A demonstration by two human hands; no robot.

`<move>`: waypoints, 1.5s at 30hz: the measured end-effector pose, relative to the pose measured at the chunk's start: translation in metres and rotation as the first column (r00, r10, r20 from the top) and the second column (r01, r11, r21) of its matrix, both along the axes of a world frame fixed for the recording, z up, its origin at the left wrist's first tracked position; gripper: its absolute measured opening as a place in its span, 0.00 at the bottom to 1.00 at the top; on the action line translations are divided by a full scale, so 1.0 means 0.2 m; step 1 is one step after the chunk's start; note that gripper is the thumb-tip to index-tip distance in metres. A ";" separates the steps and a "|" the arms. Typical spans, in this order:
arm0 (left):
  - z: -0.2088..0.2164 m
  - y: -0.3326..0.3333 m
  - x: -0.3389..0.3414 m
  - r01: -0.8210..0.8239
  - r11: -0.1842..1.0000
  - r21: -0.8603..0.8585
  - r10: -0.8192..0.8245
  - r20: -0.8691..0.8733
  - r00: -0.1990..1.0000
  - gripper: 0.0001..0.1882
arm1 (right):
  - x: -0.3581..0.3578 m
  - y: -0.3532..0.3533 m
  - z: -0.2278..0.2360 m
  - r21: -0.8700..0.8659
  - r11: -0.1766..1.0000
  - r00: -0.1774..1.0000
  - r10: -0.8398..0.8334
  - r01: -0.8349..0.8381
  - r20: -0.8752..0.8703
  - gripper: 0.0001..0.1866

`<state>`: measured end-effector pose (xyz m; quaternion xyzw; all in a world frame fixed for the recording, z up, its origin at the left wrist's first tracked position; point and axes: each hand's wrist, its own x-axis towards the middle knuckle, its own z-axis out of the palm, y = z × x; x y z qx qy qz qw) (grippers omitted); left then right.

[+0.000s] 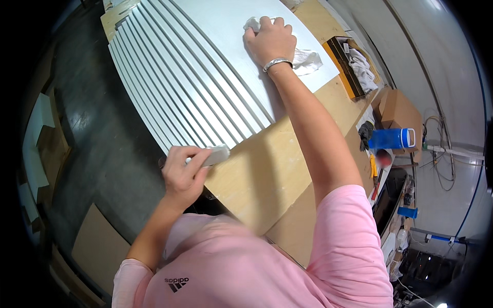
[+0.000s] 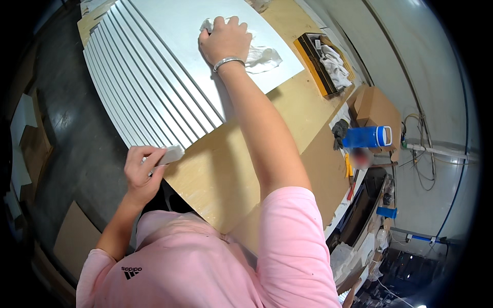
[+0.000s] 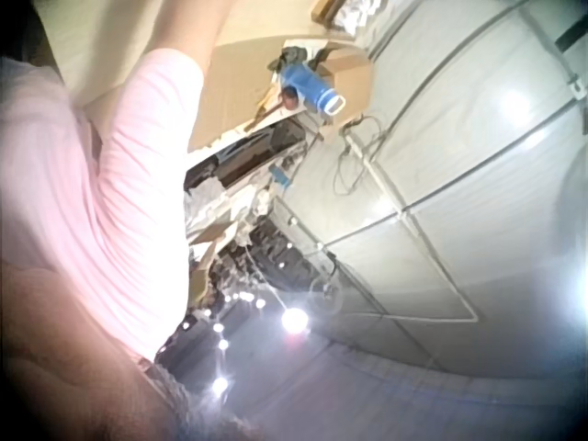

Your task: The person sands the edges of white slatted panels using a sanding block and wipes the flat surfaces with a cloth.

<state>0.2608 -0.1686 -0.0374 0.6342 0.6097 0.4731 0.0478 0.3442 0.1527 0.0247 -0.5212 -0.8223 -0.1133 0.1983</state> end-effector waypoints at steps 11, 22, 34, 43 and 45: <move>0.05 0.13 0.09 0.117 0.993 0.013 -0.117 -0.031 0.993 0.22 | 0.00 0.00 0.00 0.012 1.000 0.999 0.019 -0.019 -0.034 0.20; 0.06 0.07 0.06 0.149 0.982 -0.117 -0.143 0.060 0.988 0.19 | 0.00 -0.01 0.01 -0.022 1.000 0.999 0.010 -0.011 -0.034 0.19; 0.03 0.11 0.03 0.077 0.996 -0.053 -0.067 0.176 0.982 0.21 | 0.00 -0.02 0.02 -0.045 0.999 1.000 0.003 -0.004 -0.021 0.18; 0.14 0.23 0.03 0.131 0.991 0.036 -0.134 0.082 0.988 0.21 | 0.14 0.12 0.02 -0.212 0.938 0.961 0.272 -0.274 -0.038 0.24; 0.17 0.23 0.04 0.168 0.985 0.036 -0.169 0.036 0.985 0.22 | 0.20 0.13 0.02 -0.207 0.916 0.938 0.342 -0.344 -0.051 0.25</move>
